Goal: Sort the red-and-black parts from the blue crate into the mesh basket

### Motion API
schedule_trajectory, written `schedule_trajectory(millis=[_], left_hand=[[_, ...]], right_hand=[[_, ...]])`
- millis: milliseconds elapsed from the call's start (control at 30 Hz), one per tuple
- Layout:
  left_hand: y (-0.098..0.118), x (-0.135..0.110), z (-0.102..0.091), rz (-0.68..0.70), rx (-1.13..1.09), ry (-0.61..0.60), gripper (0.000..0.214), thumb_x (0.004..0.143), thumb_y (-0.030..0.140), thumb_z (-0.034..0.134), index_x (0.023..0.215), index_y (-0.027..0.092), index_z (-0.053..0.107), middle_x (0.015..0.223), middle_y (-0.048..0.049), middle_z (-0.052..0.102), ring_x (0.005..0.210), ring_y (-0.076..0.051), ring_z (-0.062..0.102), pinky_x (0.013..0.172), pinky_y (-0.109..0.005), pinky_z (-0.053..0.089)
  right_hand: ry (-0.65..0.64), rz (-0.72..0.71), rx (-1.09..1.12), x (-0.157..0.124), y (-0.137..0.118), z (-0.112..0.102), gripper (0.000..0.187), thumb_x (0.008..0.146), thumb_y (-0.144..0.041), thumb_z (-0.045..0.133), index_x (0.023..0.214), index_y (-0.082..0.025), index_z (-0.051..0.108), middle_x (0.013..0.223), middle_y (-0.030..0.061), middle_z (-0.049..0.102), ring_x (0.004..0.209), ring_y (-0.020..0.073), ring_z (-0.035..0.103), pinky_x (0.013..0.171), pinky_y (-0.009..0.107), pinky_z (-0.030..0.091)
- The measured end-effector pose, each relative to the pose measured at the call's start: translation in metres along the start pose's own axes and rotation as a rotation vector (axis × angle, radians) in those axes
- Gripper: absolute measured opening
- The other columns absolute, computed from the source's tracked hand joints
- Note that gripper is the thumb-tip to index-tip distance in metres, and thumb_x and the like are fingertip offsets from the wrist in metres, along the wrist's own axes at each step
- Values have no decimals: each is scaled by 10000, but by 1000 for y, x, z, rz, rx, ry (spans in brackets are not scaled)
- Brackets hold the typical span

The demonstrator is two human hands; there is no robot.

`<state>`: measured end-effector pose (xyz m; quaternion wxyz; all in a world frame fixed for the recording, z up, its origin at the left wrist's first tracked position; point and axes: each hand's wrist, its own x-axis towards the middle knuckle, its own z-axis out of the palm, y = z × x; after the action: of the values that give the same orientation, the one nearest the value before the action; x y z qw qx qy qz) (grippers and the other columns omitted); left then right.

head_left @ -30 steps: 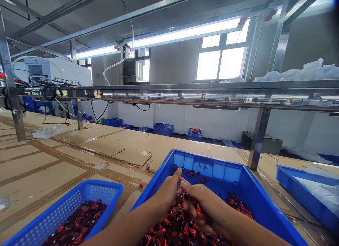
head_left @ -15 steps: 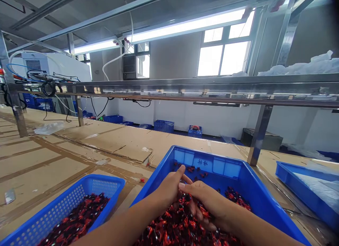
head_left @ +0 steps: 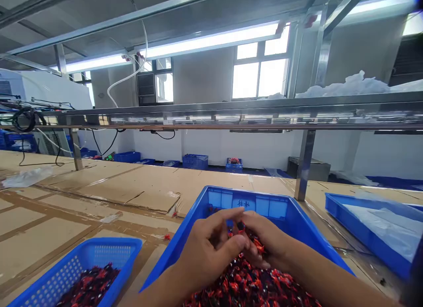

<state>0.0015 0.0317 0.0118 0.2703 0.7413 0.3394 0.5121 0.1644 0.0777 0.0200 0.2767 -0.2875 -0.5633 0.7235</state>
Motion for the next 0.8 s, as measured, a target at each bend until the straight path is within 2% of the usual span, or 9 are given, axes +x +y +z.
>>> schedule_trajectory(millis=[67,200,333,433,633,800], left_hand=[[1,-4,3,85,110,-47,401,883,326,619,1282,309,582,561,86,389,497,-62,345,493,-192,284],[3,-7,9,204,185,72,314,854,241,665,1160,308,636,537,104,356,471,-48,327,483,-173,287],[5,-7,10,252,157,160,233,795,212,732,986,267,612,536,116,380,456,-43,325,448,-160,273],[5,-6,10,284,155,191,224,774,211,753,918,253,587,530,119,387,446,-44,317,425,-158,263],[6,-4,10,443,260,236,243,742,157,776,879,236,591,572,105,439,459,-36,329,426,-150,275],[4,-3,11,363,245,224,241,741,188,782,870,241,585,542,116,408,443,-37,320,418,-150,273]], right_hand=[[8,18,-72,-6,-5,2,573,867,-538,481,448,-151,535,278,-42,395,206,54,290,213,154,207],[-16,-8,-125,-13,-11,7,465,874,-452,497,569,-128,629,308,-46,431,220,52,312,231,147,211],[-92,-80,-92,-12,-13,5,569,883,-502,521,441,-149,568,292,-36,430,202,58,334,225,168,210],[-116,-165,-112,-11,-13,2,539,876,-486,562,453,-152,592,311,-39,456,215,56,337,235,177,214],[28,-307,-224,-11,-12,6,535,912,-471,525,479,-159,569,346,-38,480,284,47,344,315,180,234],[68,-343,-259,-11,-12,9,467,913,-444,537,541,-163,553,388,-58,466,335,43,325,356,184,220]])
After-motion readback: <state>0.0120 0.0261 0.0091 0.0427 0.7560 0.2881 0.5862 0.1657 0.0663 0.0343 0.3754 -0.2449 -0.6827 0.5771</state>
